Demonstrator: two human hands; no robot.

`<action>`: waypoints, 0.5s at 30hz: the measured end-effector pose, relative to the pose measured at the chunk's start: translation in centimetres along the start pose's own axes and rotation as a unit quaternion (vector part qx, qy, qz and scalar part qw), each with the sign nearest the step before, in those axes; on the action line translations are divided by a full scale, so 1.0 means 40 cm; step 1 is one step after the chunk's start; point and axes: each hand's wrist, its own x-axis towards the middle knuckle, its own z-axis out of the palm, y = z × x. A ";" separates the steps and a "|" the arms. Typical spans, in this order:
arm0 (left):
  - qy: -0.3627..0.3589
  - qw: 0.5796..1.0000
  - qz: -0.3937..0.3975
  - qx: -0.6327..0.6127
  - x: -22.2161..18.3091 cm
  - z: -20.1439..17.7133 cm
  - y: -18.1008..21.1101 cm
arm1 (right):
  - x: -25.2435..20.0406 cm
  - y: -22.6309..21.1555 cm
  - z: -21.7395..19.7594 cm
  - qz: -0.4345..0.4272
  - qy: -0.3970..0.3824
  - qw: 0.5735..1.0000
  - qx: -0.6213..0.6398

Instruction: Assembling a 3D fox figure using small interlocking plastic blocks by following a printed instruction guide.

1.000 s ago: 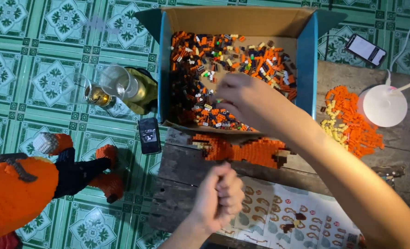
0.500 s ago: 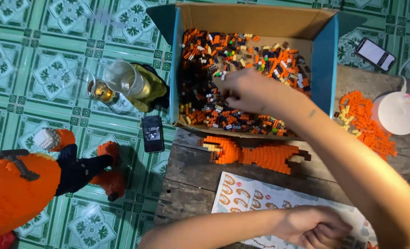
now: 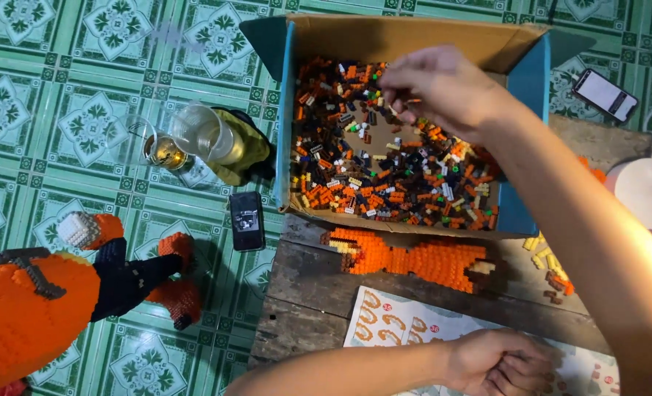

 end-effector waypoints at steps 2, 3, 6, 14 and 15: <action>0.063 0.996 -0.016 0.059 -0.005 0.026 0.010 | 0.023 -0.026 0.052 -0.048 0.001 0.936 -0.348; 0.064 0.996 -0.015 0.058 -0.004 0.024 0.012 | 0.051 -0.005 0.068 -0.049 0.001 0.937 -0.347; 0.065 0.996 -0.010 0.053 -0.002 0.022 0.014 | 0.127 0.066 0.108 -0.115 -0.036 0.852 -0.510; 0.079 0.994 -0.025 0.073 -0.010 0.046 0.028 | 0.182 0.150 0.094 -0.148 -0.043 0.779 -0.608; 0.079 0.994 -0.025 0.074 -0.009 0.049 0.029 | 0.166 0.135 0.097 -0.148 -0.043 0.779 -0.608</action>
